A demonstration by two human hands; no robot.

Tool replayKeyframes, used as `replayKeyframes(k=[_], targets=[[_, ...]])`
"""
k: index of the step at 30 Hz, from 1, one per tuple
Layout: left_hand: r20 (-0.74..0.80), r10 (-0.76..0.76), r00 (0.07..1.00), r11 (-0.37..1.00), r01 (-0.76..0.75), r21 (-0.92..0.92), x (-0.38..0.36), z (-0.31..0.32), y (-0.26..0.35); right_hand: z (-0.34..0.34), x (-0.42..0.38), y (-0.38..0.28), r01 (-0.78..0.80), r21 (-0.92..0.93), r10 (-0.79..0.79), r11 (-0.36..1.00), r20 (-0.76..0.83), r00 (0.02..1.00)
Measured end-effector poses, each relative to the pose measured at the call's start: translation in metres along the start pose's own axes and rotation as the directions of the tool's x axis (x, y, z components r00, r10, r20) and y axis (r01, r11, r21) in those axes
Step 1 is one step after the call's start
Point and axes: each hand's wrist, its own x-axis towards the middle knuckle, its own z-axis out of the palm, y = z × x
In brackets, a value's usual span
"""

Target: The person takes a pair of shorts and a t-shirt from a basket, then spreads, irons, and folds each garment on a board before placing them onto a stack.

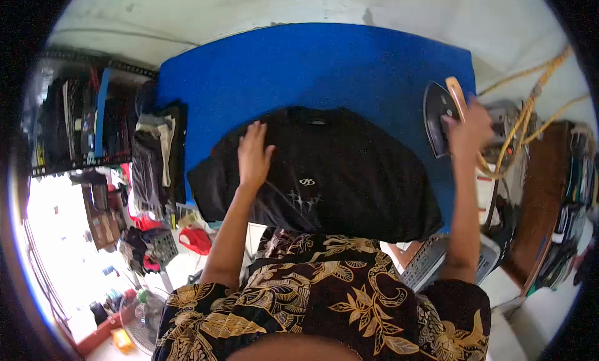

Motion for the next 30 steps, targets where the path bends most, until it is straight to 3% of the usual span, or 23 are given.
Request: replayKeyframes(k=[1,2,4,6,7,8,9,10,12,13,14,17,19,20,21,23,25,27,28,29,30], targets=[[-0.024,-0.097,0.995,0.995,0.097,0.019,-0.009,-0.017,-0.014,0.024,0.009,0.037,-0.01,0.099,0.016,0.995,-0.057,0.998],[-0.214,-0.205,0.955,0.975,0.217,0.038,-0.027,-0.021,-0.036,0.052,0.012,0.064,-0.02,0.198,0.041,0.98,-0.106,0.994],[-0.396,-0.423,0.815,0.855,0.503,0.123,-0.067,-0.02,-0.104,0.076,0.017,0.07,-0.097,0.208,0.117,0.973,-0.086,0.989],[-0.353,-0.661,0.662,0.637,0.744,0.2,-0.094,-0.026,-0.13,0.079,0.032,0.073,-0.302,0.463,0.215,0.833,0.233,0.948],[-0.356,-0.648,0.673,0.618,0.738,0.271,-0.103,-0.023,-0.14,0.069,0.039,0.062,-0.354,0.7,0.089,0.62,0.386,0.918],[-0.244,-0.666,0.705,0.707,0.7,0.094,-0.109,-0.023,-0.152,0.059,0.037,0.052,-0.336,0.708,0.075,0.621,0.374,0.924],[-0.14,-0.65,0.747,0.76,0.643,-0.097,-0.112,-0.023,-0.164,0.045,0.034,0.044,-0.441,0.75,0.033,0.493,0.491,0.871],[-0.151,-0.589,0.794,0.797,0.602,0.052,-0.108,-0.031,-0.157,0.011,0.024,0.012,-0.542,0.761,-0.031,0.358,0.589,0.807],[-0.14,-0.565,0.813,0.823,0.568,-0.018,-0.098,-0.039,-0.167,-0.032,-0.001,-0.041,-0.507,0.758,-0.013,0.411,0.561,0.828],[-0.105,-0.531,0.841,0.847,0.526,-0.076,-0.092,-0.042,-0.172,-0.042,-0.011,-0.056,-0.493,0.76,-0.126,0.424,0.589,0.798],[-0.169,-0.505,0.846,0.862,0.487,-0.141,-0.088,-0.048,-0.173,-0.05,-0.025,-0.07,-0.483,0.758,-0.231,0.438,0.614,0.755],[-0.146,-0.462,0.875,0.881,0.433,-0.191,-0.087,-0.043,-0.199,-0.073,-0.088,-0.162,-0.057,0.71,-0.403,0.702,0.462,0.79],[-0.13,-0.434,0.892,0.885,0.395,-0.246,-0.09,-0.039,-0.21,-0.076,-0.126,-0.224,-0.07,0.62,-0.432,0.781,0.617,0.658],[-0.105,-0.413,0.905,0.885,0.371,-0.282,-0.091,-0.037,-0.215,-0.064,-0.142,-0.251,-0.042,0.62,-0.454,0.783,0.618,0.642],[-0.087,-0.412,0.907,0.876,0.369,-0.309,-0.09,-0.035,-0.218,-0.007,-0.153,-0.265,0.427,0.538,-0.629,0.727,0.272,0.728],[-0.092,-0.403,0.91,0.868,0.349,-0.353,-0.09,-0.037,-0.218,0.006,-0.167,-0.311,0.453,0.508,-0.626,0.732,0.239,0.743],[-0.101,-0.403,0.91,0.856,0.336,-0.394,-0.086,-0.041,-0.218,-0.011,-0.149,-0.323,0.193,0.586,-0.497,0.787,0.416,0.761],[-0.041,-0.393,0.919,0.856,0.349,-0.381,-0.089,-0.043,-0.22,0.01,-0.116,-0.315,0.044,0.568,-0.355,0.822,0.45,0.82],[-0.05,-0.388,0.92,0.857,0.34,-0.387,-0.086,-0.044,-0.223,0.011,-0.097,-0.301,-0.02,0.675,-0.339,0.738,0.397,0.853],[-0.059,-0.39,0.919,0.848,0.334,-0.411,-0.087,-0.044,-0.224,0.012,-0.083,-0.29,-0.132,0.67,-0.229,0.73,0.423,0.877],[-0.061,-0.393,0.918,0.838,0.33,-0.435,-0.09,-0.041,-0.224,0.004,-0.071,-0.276,-0.137,0.616,-0.156,0.776,0.397,0.904]])
